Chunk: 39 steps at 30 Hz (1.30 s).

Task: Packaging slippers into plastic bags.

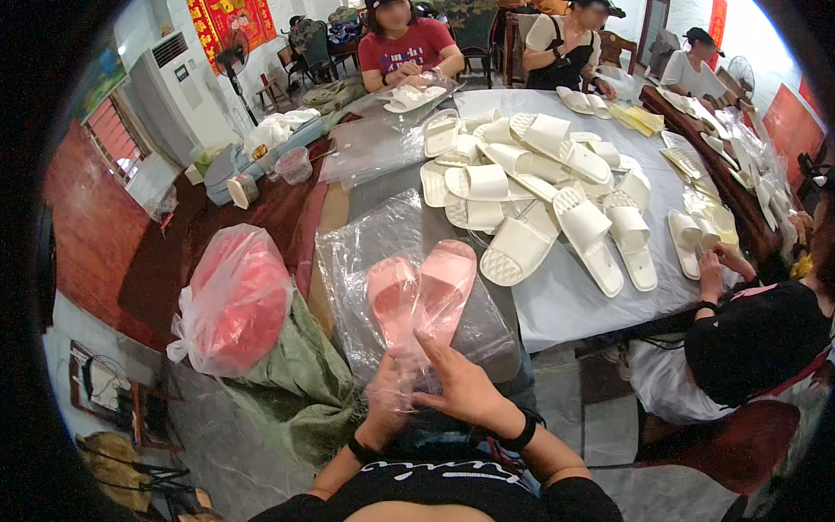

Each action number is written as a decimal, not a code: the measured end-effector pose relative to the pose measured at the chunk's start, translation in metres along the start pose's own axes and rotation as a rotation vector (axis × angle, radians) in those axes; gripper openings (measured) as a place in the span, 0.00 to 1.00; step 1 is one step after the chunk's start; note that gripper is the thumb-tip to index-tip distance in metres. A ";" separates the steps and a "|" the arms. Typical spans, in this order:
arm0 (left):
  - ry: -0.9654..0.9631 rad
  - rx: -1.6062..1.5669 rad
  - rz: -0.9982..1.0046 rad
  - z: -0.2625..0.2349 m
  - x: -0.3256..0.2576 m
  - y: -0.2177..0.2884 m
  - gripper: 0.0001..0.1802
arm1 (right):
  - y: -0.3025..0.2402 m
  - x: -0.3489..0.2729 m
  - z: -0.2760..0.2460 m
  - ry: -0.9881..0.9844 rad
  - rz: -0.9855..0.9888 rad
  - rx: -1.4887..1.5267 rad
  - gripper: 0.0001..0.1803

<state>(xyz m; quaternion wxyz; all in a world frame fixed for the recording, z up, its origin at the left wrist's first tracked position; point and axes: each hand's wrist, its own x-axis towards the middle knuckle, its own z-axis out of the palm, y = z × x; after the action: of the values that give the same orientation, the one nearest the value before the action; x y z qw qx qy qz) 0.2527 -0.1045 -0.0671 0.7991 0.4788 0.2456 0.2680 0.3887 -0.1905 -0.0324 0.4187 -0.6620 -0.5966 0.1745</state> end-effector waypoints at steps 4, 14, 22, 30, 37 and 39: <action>-0.068 -0.195 -0.135 0.000 -0.004 0.004 0.18 | -0.005 0.003 -0.003 -0.076 -0.014 -0.096 0.48; -0.114 1.133 0.397 -0.015 -0.049 0.062 0.20 | 0.026 0.004 0.018 0.078 -0.050 -0.252 0.26; 0.477 1.637 -0.093 -0.129 -0.102 0.074 0.53 | 0.026 0.020 0.001 0.355 0.006 -0.026 0.20; -0.193 1.771 -0.289 -0.159 -0.126 0.000 0.53 | 0.026 -0.002 0.022 0.495 -0.017 0.595 0.16; -0.231 1.251 -0.473 -0.142 -0.122 -0.038 0.43 | -0.046 0.037 0.068 -0.034 -0.077 0.415 0.20; -0.210 1.394 -0.517 -0.125 -0.124 -0.026 0.38 | -0.063 0.048 0.090 -0.169 0.351 1.398 0.21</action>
<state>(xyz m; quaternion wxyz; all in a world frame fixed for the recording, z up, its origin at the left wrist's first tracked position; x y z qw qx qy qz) 0.0853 -0.1181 -0.1261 0.3676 0.8239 0.3858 -0.1930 0.2933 -0.1186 -0.0245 0.6622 -0.3097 -0.2609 0.6305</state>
